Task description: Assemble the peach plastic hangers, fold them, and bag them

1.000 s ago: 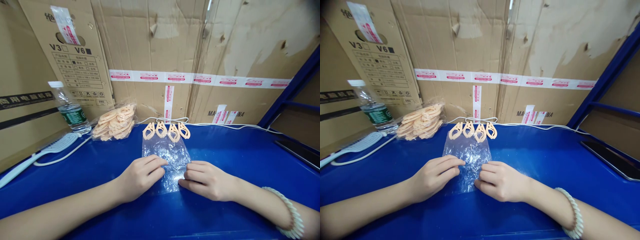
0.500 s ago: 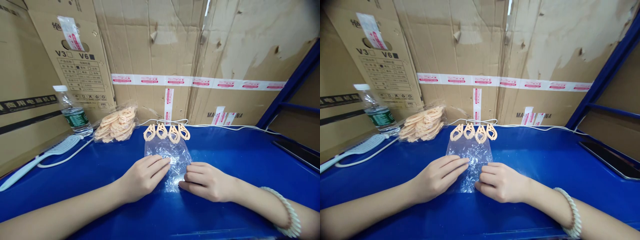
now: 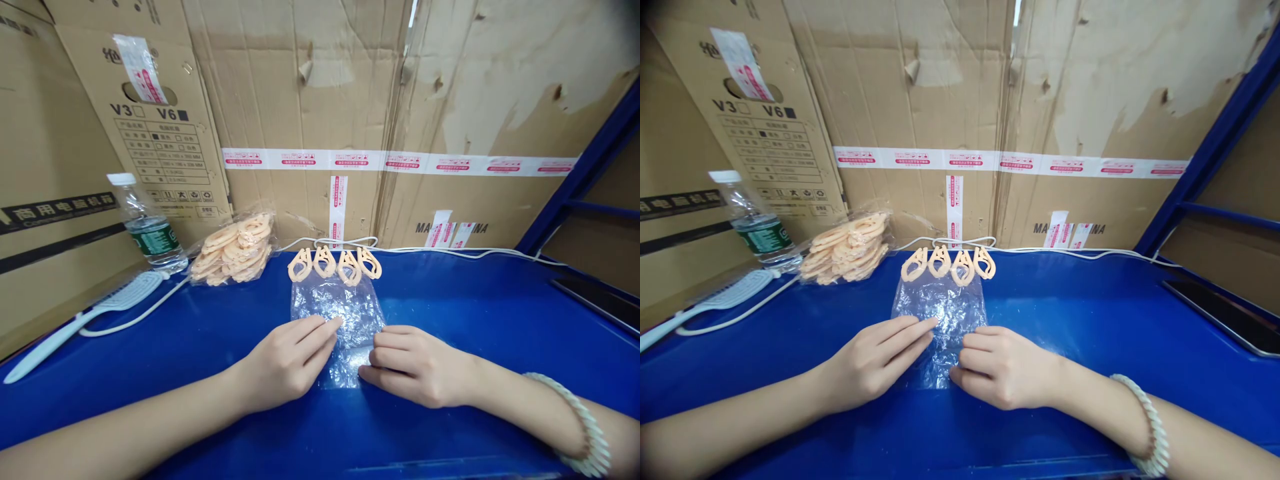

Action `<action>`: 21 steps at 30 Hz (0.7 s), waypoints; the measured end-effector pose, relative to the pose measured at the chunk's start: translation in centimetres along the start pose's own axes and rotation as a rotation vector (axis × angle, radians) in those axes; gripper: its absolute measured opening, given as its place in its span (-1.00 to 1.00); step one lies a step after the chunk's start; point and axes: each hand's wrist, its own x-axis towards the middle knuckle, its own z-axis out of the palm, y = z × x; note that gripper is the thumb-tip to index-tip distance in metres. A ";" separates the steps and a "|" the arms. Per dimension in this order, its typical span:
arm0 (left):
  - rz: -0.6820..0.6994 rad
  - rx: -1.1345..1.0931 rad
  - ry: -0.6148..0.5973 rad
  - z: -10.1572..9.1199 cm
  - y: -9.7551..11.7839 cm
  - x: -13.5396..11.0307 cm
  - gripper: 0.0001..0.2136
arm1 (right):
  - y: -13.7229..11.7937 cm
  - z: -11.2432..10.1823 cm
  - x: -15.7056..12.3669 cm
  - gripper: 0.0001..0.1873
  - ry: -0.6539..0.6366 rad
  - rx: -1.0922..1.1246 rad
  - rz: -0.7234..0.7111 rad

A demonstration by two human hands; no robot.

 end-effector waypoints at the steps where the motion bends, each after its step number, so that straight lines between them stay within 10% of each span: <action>1: -0.001 0.007 -0.009 0.0 0.0 0.0 -0.85 | 0.0 0.0 0.0 -0.77 -0.002 -0.005 0.000; 21: -0.039 -0.028 -0.007 -0.3 -0.2 0.2 -0.76 | -0.2 -0.3 -0.2 -0.74 0.018 0.150 0.037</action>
